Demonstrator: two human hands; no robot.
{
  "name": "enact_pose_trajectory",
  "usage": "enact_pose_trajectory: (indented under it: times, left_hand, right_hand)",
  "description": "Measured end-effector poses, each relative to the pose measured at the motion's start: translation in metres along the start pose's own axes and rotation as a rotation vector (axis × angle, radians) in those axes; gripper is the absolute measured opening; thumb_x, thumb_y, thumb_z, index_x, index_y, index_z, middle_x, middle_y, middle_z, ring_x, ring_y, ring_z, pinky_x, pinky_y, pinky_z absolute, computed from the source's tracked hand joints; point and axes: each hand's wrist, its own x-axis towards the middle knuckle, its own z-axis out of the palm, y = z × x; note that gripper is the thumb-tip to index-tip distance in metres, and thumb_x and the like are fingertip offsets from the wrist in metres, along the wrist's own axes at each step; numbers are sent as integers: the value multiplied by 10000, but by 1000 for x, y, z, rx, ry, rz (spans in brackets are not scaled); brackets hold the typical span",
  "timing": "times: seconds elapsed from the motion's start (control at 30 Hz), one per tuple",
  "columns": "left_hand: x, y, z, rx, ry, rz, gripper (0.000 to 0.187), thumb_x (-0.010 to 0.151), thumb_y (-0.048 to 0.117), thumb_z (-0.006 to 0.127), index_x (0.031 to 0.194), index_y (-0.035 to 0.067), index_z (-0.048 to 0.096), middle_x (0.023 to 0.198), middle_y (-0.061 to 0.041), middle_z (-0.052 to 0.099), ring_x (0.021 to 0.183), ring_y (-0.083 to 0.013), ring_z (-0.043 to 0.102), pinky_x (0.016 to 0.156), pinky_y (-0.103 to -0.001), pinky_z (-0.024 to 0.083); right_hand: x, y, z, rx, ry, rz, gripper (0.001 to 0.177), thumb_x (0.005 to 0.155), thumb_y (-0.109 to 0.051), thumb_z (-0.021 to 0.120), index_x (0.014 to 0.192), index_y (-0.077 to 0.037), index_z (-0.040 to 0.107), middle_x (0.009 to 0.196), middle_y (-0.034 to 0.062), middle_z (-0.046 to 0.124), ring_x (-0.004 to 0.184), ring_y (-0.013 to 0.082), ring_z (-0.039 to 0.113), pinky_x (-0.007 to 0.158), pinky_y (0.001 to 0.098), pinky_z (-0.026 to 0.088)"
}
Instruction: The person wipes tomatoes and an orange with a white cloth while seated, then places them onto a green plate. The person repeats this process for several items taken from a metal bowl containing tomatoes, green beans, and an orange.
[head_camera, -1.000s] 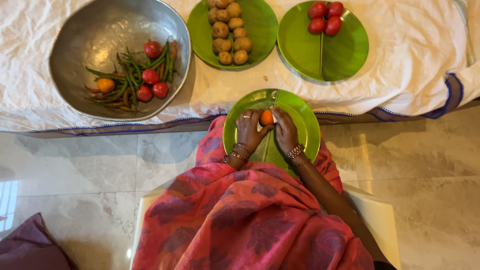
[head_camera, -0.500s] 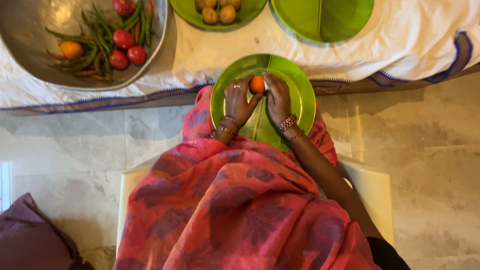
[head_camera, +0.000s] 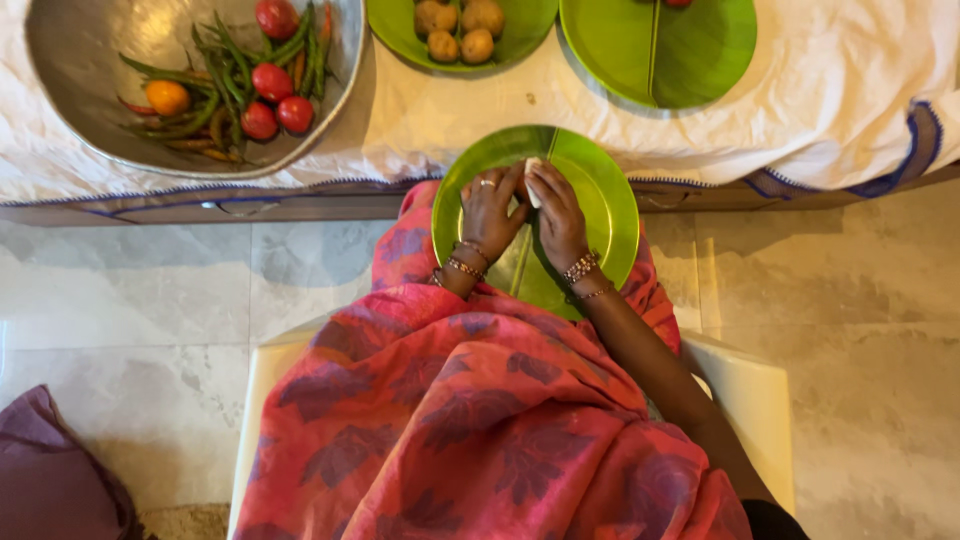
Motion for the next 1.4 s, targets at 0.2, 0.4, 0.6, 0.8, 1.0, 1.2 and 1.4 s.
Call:
enact_pose_trajectory:
  times: [0.2,0.4,0.6,0.8,1.0,1.2,1.4]
  left_hand:
    - [8,5,-5,-26,-10,-11,665,854,310,750,1456,134,529,1305,-118,637,1273,-336,534,1061,-491,345]
    - [9,-3,5,-47,30,38,702,826,412,788,1436,152,556,1372,-162,594,1245,-349,531,1044,-523,327]
    - [5,-2,7,31,-24,-30,576,833,248,716,1399,215,618,1337,-65,654,1262,-292,566,1092,-471,367]
    - [8,9,-14,-113,-69,12,629,802,302,786,1379,157,584,1245,-78,648,1215,-299,553,1055,-477,324]
    - [10,14,-18,-96,-40,53,628,759,348,829,1311,149,606,1252,-90,628,1202,-309,546,1033,-485,314]
    - [7,-8,5,-18,-39,37,510,827,159,689,1333,162,628,1296,-71,640,1219,-283,586,1055,-450,344]
    - [7,-1,-1,-52,-39,28,535,777,195,723,1299,144,615,1219,-79,659,1176,-283,588,1034,-453,339]
  right_hand:
    - [-11,20,1,116,21,230,598,875,176,487,1416,-52,597,1474,166,586,1367,334,568,1109,392,484]
    - [-12,24,2,177,58,289,601,875,170,463,1419,-47,595,1461,162,597,1363,300,575,1105,365,485]
    - [-8,-6,-7,-92,-37,-180,429,918,88,581,1328,-29,628,1426,183,600,1373,363,557,1171,429,440]
    - [-10,17,-5,8,39,148,596,835,163,537,1388,-45,614,1423,184,611,1355,342,564,1151,415,447]
    - [-12,23,-1,95,29,262,555,864,136,558,1375,-74,614,1411,170,620,1345,325,580,1112,401,487]
    - [-5,-12,-4,-74,-114,-203,401,901,30,621,1292,-55,643,1376,160,619,1381,359,535,1170,469,435]
    - [-8,-2,-1,-39,-8,-109,459,899,121,550,1315,-45,650,1407,162,618,1386,344,545,1174,453,444]
